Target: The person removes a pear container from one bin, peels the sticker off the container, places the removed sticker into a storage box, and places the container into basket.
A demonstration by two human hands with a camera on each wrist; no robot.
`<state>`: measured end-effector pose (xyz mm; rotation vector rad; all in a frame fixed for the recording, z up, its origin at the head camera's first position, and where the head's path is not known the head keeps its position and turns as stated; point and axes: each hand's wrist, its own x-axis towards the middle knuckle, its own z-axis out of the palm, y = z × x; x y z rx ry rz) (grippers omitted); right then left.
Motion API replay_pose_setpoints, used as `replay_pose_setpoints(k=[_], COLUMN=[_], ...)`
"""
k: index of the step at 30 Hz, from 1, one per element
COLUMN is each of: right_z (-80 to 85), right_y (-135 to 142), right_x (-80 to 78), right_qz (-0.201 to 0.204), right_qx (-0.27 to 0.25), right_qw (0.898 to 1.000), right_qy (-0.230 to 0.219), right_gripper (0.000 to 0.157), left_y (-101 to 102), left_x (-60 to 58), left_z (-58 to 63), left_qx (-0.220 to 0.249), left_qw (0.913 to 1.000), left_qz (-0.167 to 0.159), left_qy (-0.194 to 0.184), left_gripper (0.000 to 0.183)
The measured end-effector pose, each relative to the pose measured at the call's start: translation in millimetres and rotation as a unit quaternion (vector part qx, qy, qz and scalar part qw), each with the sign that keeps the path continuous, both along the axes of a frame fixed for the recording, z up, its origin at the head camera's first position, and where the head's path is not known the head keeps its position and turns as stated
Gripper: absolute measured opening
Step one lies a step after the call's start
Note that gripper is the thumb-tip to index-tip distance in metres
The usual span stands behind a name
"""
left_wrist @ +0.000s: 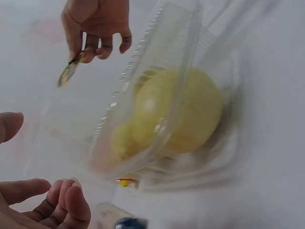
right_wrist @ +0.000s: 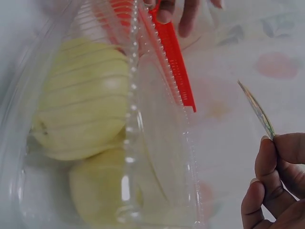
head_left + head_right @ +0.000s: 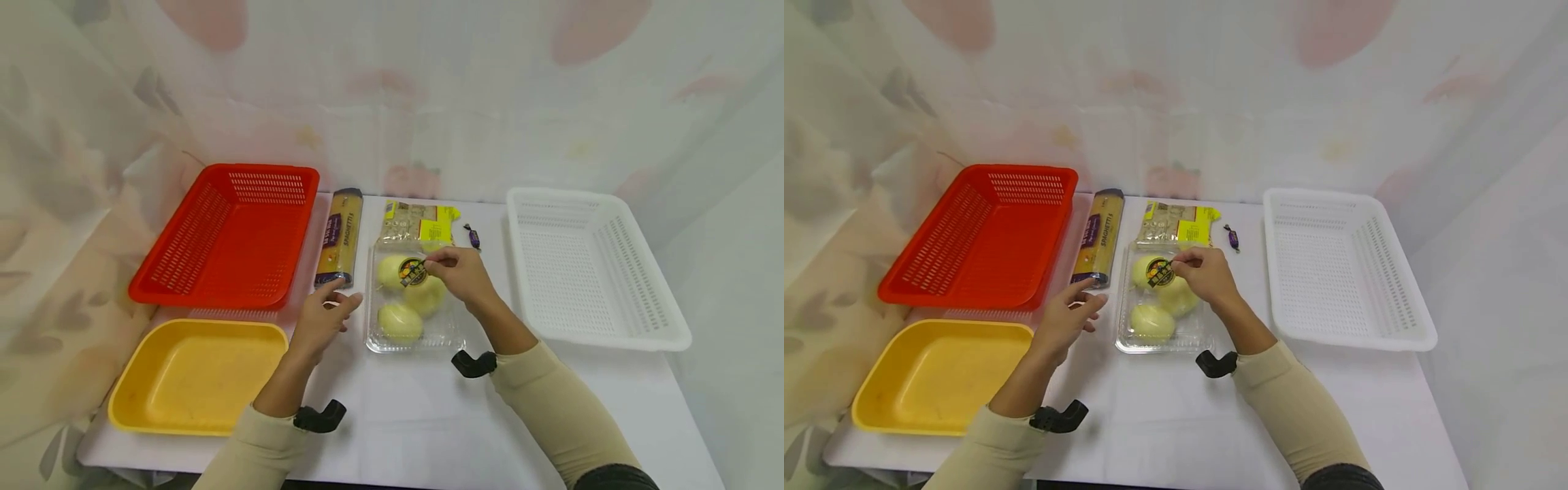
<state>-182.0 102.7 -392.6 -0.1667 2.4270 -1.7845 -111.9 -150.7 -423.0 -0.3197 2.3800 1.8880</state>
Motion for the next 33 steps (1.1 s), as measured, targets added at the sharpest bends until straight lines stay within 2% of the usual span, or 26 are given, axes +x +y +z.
replay_pose_setpoints(k=[4, 8, 15, 17, 20, 24, 26, 28, 31, 33], right_z=[3.9, 6.5, 11.9, 14.1, 17.0, 18.3, 18.2, 17.9, 18.0, 18.6], right_y=[-0.9, -2.4, -4.5, -4.9, -5.3, -6.5, -7.4, -8.3, -9.7, -10.2], right_x=[3.0, 5.1, 8.6, 9.4, 10.6, 12.8, 14.0, 14.8, 15.8, 16.8], right_qz=[0.0, 0.002, 0.007, 0.008, 0.008, 0.008, 0.009, 0.01, 0.013, 0.013], right_qx=[-0.007, -0.009, -0.013, -0.016, -0.022, -0.026, -0.031, -0.033, -0.039, -0.039], right_qw=[1.0, 1.0, 1.0, 1.0, 1.0, 1.0, 0.999, 0.999, 0.999, 0.999], right_qy=[0.002, 0.011, 0.011, 0.011, 0.011, 0.007, 0.005, 0.006, 0.006, 0.005], right_gripper=[0.012, 0.012, 0.012, 0.012, 0.011, 0.011, 0.011, 0.011, 0.011, 0.011], left_y=[-15.6, -35.3, -79.7, -94.4, -117.6, -149.5, -164.1, -176.9, -192.1, -200.2], left_x=[10.5, 22.8, 47.2, 54.6, 66.2, 80.2, 86.8, 92.8, 101.7, 107.0], left_z=[14.5, 23.1, 33.3, 37.3, 41.4, 38.0, 33.2, 27.6, 20.7, 16.7], left_qx=[-0.016, -0.03, -0.082, -0.07, -0.021, 0.055, 0.089, 0.099, 0.082, 0.043], left_qw=[0.9981, 0.9927, 0.9765, 0.9718, 0.9632, 0.9441, 0.9332, 0.925, 0.9174, 0.9162], left_qz=[0.006, 0.011, 0.037, 0.054, 0.077, 0.099, 0.119, 0.154, 0.225, 0.272], left_qy=[0.059, 0.116, 0.196, 0.219, 0.257, 0.31, 0.327, 0.333, 0.318, 0.291], left_gripper=[0.066, 0.066, 0.059, 0.057, 0.057, 0.056, 0.054, 0.052, 0.05, 0.049])
